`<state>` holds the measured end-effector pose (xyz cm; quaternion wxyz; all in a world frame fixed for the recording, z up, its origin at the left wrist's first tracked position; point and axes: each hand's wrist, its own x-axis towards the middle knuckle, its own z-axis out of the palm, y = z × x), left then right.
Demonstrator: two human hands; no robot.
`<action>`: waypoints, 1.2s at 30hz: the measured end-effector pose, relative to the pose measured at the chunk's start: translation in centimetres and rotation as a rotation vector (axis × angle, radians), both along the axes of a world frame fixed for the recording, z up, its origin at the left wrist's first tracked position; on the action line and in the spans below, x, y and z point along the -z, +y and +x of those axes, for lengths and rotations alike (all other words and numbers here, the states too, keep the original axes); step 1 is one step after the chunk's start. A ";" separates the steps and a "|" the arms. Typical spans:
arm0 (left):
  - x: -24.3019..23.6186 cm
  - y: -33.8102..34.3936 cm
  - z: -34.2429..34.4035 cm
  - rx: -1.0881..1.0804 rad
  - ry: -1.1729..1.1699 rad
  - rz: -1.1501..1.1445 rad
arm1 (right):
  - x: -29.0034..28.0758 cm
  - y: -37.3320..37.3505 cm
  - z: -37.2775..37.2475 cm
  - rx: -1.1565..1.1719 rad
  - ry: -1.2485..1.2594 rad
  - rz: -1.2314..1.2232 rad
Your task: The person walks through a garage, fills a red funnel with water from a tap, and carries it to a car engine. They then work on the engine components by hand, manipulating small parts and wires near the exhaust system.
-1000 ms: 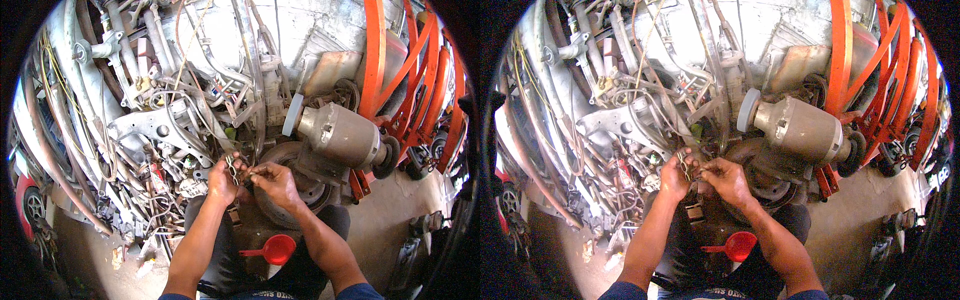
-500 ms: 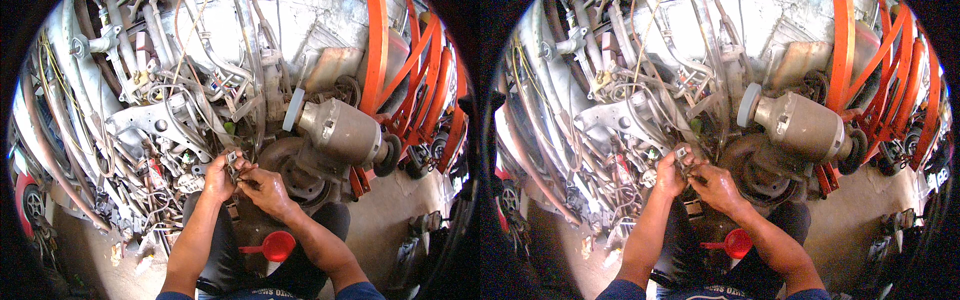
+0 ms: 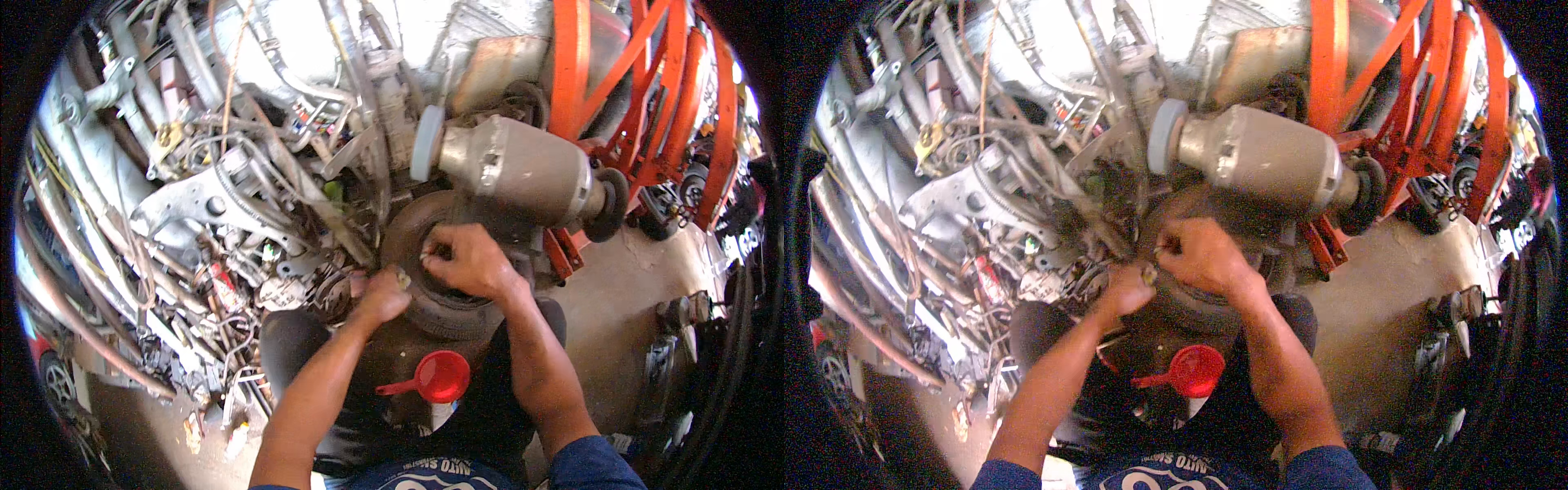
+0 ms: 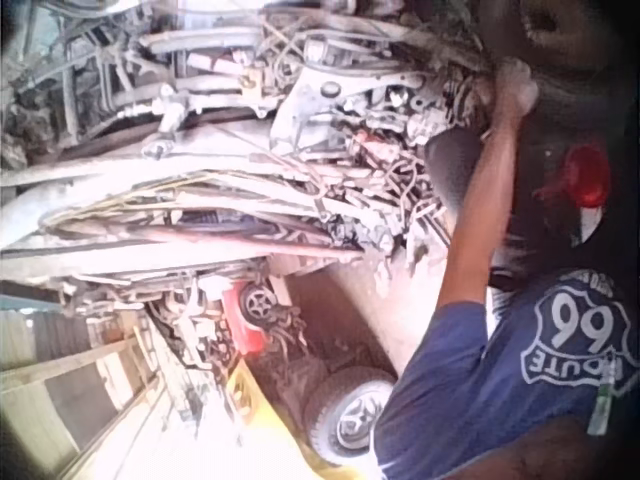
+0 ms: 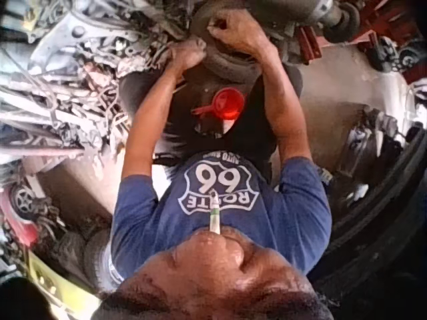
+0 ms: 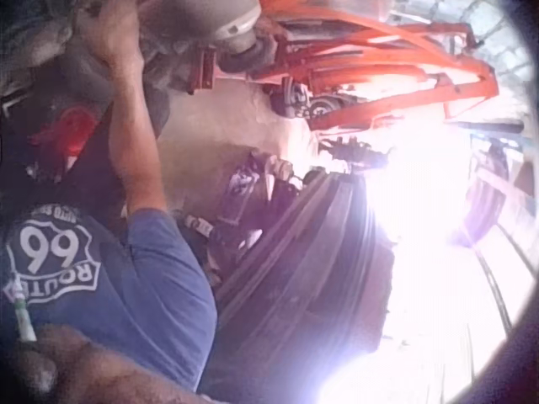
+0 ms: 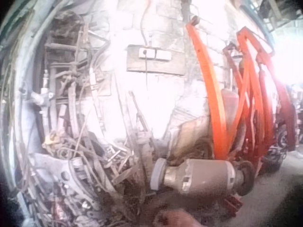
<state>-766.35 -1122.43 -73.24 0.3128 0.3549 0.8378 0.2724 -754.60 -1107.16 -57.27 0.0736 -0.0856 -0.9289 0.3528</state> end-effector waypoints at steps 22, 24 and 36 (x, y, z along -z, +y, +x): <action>6.1 4.9 5.1 0.077 -0.022 -0.261 | 3.5 3.4 3.0 0.104 -0.244 0.147; -3.2 0.7 5.2 0.040 -0.043 0.066 | 2.6 3.8 2.5 -0.012 -0.378 0.325; -23.1 -13.8 10.9 0.316 -0.573 1.106 | 3.2 1.1 -0.4 -0.126 -0.571 0.327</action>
